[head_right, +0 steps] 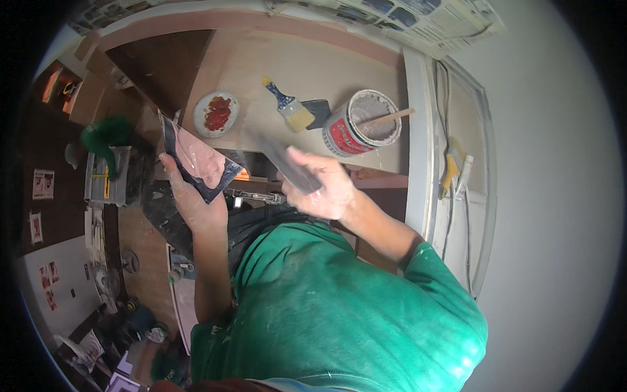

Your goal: The person scoops white plaster from a bucket onto a hawk using a trowel. They then use a sanding block to smooth the plaster on the hawk. Finally, they apply the plaster to a wall section above a counter using the trowel.

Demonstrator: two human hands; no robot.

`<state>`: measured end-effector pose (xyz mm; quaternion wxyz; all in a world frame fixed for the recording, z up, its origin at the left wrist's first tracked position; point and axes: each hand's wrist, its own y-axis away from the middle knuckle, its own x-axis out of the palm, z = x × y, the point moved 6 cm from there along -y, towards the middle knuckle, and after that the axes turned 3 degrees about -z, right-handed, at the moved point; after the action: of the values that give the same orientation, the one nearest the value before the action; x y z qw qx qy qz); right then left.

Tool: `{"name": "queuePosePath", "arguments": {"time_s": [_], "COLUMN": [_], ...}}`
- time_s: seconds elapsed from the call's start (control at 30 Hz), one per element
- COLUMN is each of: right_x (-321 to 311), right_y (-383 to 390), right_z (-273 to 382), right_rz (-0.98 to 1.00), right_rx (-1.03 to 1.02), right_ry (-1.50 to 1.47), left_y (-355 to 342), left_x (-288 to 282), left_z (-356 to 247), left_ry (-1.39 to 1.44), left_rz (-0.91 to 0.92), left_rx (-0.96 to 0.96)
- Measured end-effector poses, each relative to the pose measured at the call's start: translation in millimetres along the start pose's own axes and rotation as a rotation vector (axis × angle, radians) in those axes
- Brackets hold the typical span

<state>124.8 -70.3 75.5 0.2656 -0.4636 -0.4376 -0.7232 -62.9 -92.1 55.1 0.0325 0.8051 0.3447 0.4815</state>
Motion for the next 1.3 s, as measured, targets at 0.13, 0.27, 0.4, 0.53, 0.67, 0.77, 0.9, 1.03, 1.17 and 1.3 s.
{"name": "queuePosePath", "arguments": {"time_s": [0.13, 0.27, 0.4, 0.53, 0.67, 0.77, 0.9, 1.03, 1.17, 1.3], "right_x": [16.7, 3.0, 4.9, -1.5, -14.1, -16.6, -16.1, -23.0, -32.2, -25.0], "right_y": [-14.4, -70.0, -73.2, -72.3, -74.7, -73.3, -74.0, -78.8, -82.4, -72.8], "right_z": [-36.5, 1.0, 28.2, 21.7, 13.4, 12.2, 8.5, 8.0, 8.8, 9.6], "right_rz": [0.29, -0.239, 0.009, -0.002, 0.016, 0.018, -0.004, 0.045, -0.015, -0.042], "right_rx": [0.219, -0.233, -0.471, -0.491, -0.437, -0.385, -0.375, -0.324, -0.298, -0.415], "right_ry": [-0.203, 0.04, 0.058, 0.229, 0.324, 0.412, 0.5, 0.387, 0.293, 0.67], "left_y": [6.7, 24.9, 45.5, 70.9, 71.1, 63.8, 53.7, 55.0, 59.0, 53.5], "left_x": [11.8, 18.8, 20.8, 24.2, 17.6, 11.6, -2.5, -3.7, -3.9, -23.9], "left_z": [23.3, 39.3, 45.5, 50.8, 53.3, 52.5, 52.4, 58.4, 71.2, 81.2], "left_ry": [-0.104, 0.023, 0.673, 1.034, 0.974, 0.891, 0.793, 0.815, 0.829, 0.774], "left_rz": [0.099, 0.103, 0.544, 0.446, 0.406, 0.276, 0.13, 0.045, 0.103, 0.094], "left_rx": [-0.081, -0.283, -0.869, -1.112, -1.079, -0.995, -0.905, -1.002, -1.077, -1.024]}}
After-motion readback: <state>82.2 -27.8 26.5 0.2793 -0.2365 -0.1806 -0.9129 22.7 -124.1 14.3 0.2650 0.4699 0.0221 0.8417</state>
